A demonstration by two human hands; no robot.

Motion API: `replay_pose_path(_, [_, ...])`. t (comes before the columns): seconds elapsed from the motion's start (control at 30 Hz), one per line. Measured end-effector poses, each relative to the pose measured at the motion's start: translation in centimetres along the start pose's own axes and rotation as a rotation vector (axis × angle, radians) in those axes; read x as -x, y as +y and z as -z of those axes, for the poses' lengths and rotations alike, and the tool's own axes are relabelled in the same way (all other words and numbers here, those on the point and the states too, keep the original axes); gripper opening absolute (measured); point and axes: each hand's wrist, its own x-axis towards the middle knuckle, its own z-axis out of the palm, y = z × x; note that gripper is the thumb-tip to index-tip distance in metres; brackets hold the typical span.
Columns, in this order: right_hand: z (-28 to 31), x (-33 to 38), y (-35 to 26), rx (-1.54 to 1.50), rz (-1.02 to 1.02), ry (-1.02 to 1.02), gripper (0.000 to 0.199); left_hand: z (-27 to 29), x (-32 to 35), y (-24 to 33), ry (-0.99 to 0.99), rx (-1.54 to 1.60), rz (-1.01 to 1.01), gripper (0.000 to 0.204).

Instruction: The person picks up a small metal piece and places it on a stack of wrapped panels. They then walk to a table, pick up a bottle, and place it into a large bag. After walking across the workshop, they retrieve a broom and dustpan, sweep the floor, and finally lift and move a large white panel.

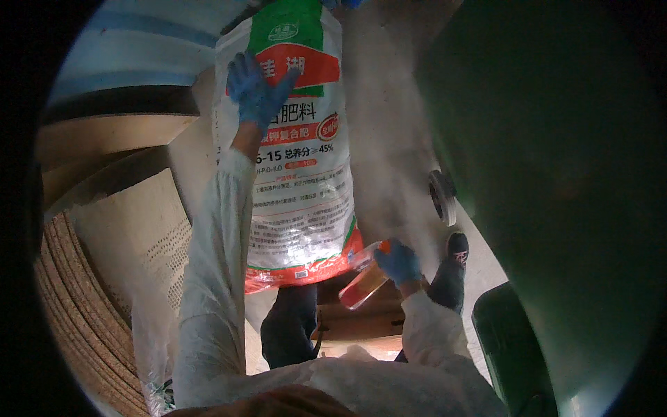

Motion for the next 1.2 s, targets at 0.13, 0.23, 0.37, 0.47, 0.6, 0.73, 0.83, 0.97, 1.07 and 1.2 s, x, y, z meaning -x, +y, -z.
replay_pose_path(0.13, [-0.1, 1.7, 0.0, -0.034, -0.005, 0.053, 0.042, -4.9, -3.5, 2.4, -0.128, -0.196, 0.165, 0.075])
replay_pose_path(0.23, [-0.5, 1.2, 0.1, -0.011, 0.068, 0.147, 0.043, -6.2, -2.9, 3.1, -0.418, -0.095, 0.422, 0.043])
replay_pose_path(0.37, [-1.0, 0.6, 1.1, -0.009, 0.018, 0.057, 0.041, -6.1, -0.4, 2.7, -0.328, -0.209, 0.189, 0.024])
replay_pose_path(0.47, [-0.9, 0.3, 3.1, -0.083, 0.04, 0.057, 0.041, -5.1, 1.7, 2.3, -0.125, -0.054, 0.11, 0.025])
replay_pose_path(0.6, [1.0, -0.8, 6.8, -0.207, -0.017, -0.047, 0.039, -2.9, 3.6, 2.4, 0.014, 0.051, 0.019, 0.03])
replay_pose_path(0.73, [3.3, -0.4, 8.5, -0.222, -0.022, -0.011, 0.039, -1.3, 3.9, 2.6, 0.131, 0.077, -0.008, 0.036])
replay_pose_path(0.83, [4.2, 0.8, 8.1, -0.328, -0.094, -0.144, 0.039, -0.9, 3.3, 2.9, 0.131, 0.108, 0.035, 0.034])
replay_pose_path(0.97, [4.8, 2.9, 7.0, -0.322, -0.039, -0.059, 0.041, -1.1, 2.0, 3.4, 0.052, 0.079, 0.1, 0.032])
replay_pose_path(1.07, [4.8, 3.3, 6.9, -0.337, -0.029, -0.029, 0.042, -1.8, 1.0, 3.4, 0.022, 0.096, 0.1, 0.028])
replay_pose_path(1.2, [5.0, 4.4, 6.7, -0.33, -0.011, -0.046, 0.043, -2.5, -0.5, 3.2, 0.03, 0.177, 0.105, 0.024])
